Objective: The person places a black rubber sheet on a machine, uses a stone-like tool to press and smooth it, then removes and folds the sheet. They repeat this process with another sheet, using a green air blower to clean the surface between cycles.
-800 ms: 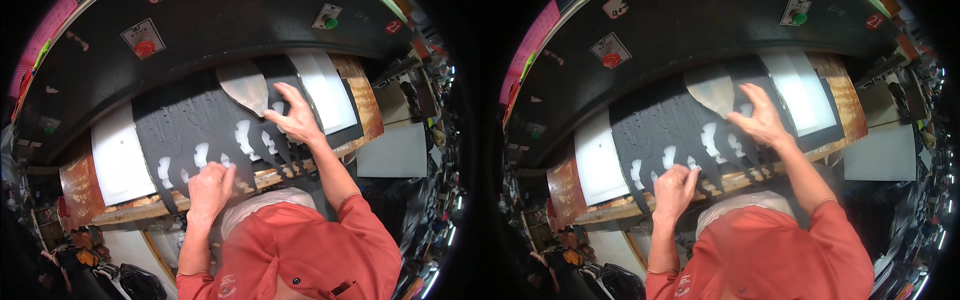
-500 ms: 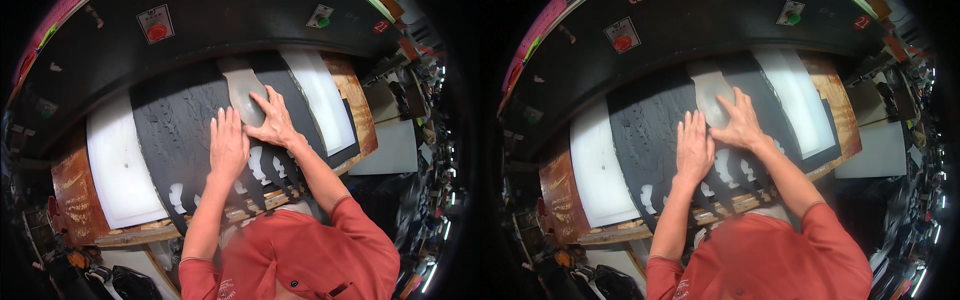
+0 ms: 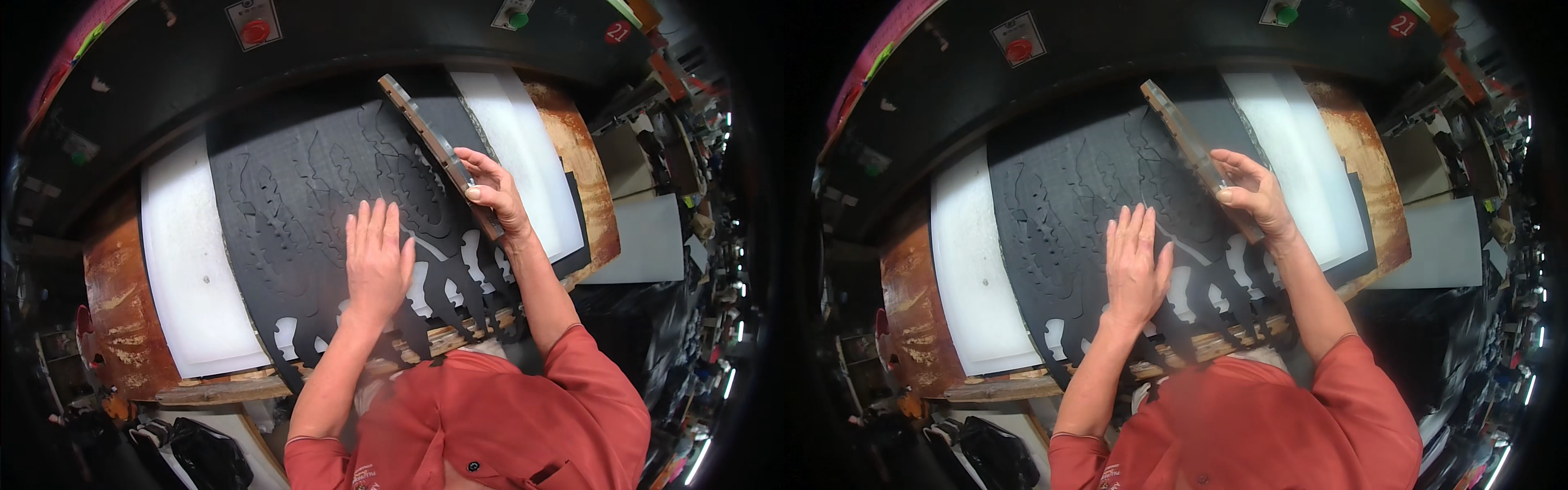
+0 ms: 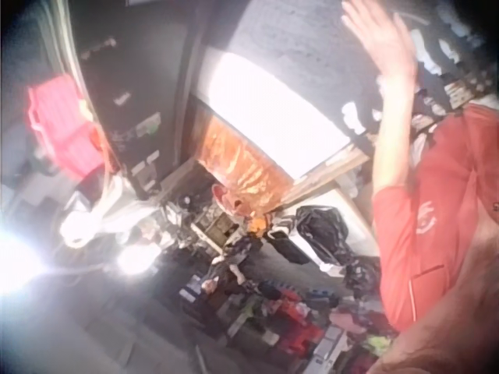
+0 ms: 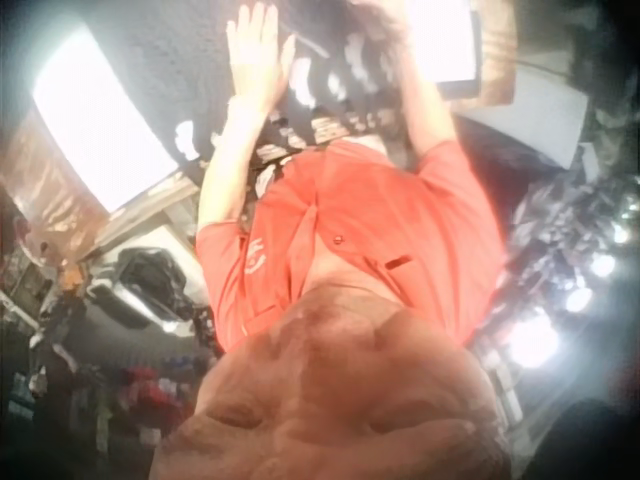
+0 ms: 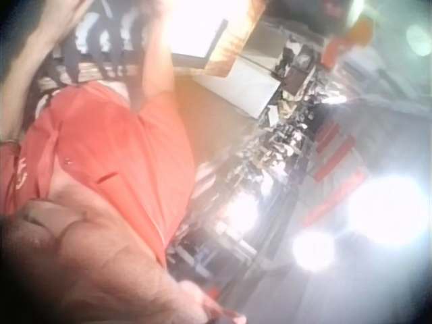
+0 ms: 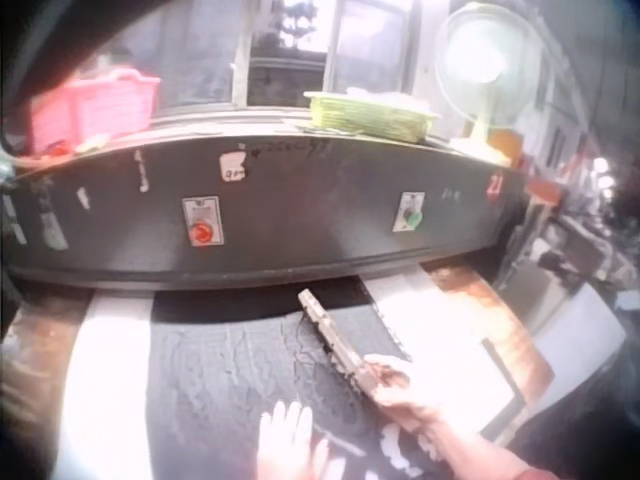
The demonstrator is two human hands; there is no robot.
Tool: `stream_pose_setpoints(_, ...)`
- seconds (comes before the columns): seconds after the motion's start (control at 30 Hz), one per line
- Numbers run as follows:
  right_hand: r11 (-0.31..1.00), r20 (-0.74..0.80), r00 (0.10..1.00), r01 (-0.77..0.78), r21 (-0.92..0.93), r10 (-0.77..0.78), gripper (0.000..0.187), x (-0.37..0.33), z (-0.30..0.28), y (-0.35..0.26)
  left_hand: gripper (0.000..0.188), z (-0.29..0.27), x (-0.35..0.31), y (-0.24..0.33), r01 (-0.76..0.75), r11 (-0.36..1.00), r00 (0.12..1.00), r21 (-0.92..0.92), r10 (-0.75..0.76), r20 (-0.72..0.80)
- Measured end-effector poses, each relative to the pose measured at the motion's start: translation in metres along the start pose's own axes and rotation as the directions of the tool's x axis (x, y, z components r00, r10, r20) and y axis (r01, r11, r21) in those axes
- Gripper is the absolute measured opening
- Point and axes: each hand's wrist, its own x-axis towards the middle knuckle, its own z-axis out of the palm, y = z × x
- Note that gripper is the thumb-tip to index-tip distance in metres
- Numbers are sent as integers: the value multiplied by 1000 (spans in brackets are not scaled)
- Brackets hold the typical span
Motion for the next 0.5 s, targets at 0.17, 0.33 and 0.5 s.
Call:
stream_pose_setpoints(0.17, 971, 6, 998, 63, 232, -67, 81, -1, -2, 9, 66, 13, 14, 22, -78, 997, 991, 16, 76, 106)
stream_pose_setpoints(0.33, 951, -48, 994, 112, 287, -102, 87, -4, -18, 8, 62, 10, 5, 13, -98, 992, 973, 76, 80, 217)
stream_pose_setpoints(0.5, 962, -106, 973, 221, 160, -206, 82, -14, -50, -9, 60, 9, 0, 9, -110, 991, 971, 76, 91, 221)
